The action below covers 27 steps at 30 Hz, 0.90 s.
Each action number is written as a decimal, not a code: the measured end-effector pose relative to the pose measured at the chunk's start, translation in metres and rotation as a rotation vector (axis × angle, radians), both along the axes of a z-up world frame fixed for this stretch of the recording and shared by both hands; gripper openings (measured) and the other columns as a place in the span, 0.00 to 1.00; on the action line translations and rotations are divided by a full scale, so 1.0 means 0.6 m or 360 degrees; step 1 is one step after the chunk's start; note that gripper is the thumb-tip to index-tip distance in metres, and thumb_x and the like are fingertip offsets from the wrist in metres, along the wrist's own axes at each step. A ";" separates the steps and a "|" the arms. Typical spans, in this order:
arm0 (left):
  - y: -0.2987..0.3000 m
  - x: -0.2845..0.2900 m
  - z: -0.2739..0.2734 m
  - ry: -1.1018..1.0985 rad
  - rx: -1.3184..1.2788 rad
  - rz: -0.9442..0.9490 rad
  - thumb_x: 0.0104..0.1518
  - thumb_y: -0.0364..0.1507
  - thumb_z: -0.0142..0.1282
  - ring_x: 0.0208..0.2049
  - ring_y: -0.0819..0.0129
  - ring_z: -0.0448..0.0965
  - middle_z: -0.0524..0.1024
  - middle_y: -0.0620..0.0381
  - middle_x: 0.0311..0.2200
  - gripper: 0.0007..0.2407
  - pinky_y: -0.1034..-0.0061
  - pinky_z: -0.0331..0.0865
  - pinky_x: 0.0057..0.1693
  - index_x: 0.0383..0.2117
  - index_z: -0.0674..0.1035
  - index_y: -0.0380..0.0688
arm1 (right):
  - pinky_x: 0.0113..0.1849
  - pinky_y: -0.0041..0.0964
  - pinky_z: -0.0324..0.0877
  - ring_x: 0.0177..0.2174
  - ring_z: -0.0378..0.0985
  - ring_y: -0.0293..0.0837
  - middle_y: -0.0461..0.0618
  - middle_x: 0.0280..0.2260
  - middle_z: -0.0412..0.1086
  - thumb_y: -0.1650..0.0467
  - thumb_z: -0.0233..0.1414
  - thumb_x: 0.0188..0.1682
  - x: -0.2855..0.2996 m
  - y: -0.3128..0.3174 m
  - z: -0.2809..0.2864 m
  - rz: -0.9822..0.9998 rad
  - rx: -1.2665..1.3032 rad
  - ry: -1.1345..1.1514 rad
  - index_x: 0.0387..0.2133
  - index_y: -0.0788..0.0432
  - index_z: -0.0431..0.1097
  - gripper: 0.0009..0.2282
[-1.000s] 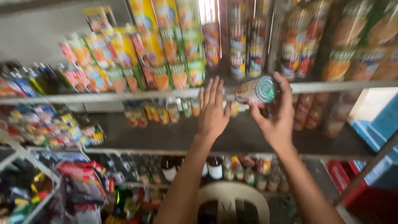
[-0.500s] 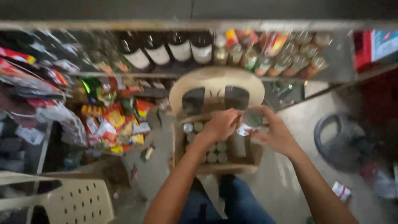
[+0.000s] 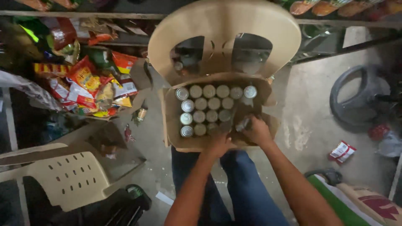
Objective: Packing various canned goods from a shelf into a cardboard box.
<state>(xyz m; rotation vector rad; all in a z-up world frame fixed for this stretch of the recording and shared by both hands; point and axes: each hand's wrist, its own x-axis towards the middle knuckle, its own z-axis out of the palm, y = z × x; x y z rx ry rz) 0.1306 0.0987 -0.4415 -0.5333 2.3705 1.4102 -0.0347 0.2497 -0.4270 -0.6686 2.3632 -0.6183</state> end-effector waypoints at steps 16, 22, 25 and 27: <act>-0.035 -0.104 0.004 -0.0009 -0.0536 -0.0042 0.53 0.29 0.56 0.71 0.45 0.50 0.55 0.44 0.70 0.29 0.54 0.50 0.70 0.64 0.64 0.40 | 0.48 0.53 0.71 0.48 0.75 0.67 0.68 0.47 0.72 0.68 0.51 0.54 -0.002 -0.006 -0.208 -0.0484 -0.0063 -0.0301 0.53 0.62 0.66 0.16; -0.008 -0.086 -0.019 0.0048 -0.0527 0.0061 0.49 0.25 0.55 0.67 0.44 0.59 0.61 0.44 0.67 0.30 0.54 0.57 0.68 0.65 0.66 0.40 | 0.54 0.44 0.66 0.53 0.72 0.57 0.64 0.51 0.70 0.75 0.50 0.47 0.031 -0.034 -0.076 -0.0379 -0.0678 -0.0098 0.53 0.64 0.66 0.19; 0.001 -0.084 -0.043 0.0304 -0.0429 0.0271 0.62 0.30 0.54 0.64 0.41 0.66 0.65 0.39 0.65 0.20 0.54 0.62 0.65 0.61 0.70 0.40 | 0.52 0.41 0.69 0.50 0.73 0.51 0.59 0.48 0.68 0.75 0.52 0.47 0.045 -0.040 -0.023 -0.0364 -0.0909 -0.0239 0.51 0.62 0.68 0.16; -0.015 -0.101 0.011 0.0290 0.0470 0.0665 0.68 0.39 0.47 0.53 0.54 0.76 0.76 0.47 0.52 0.16 0.66 0.69 0.59 0.55 0.74 0.43 | 0.51 0.38 0.69 0.50 0.74 0.45 0.52 0.48 0.72 0.73 0.50 0.49 0.046 -0.047 0.035 -0.0545 -0.0925 -0.0731 0.53 0.60 0.64 0.17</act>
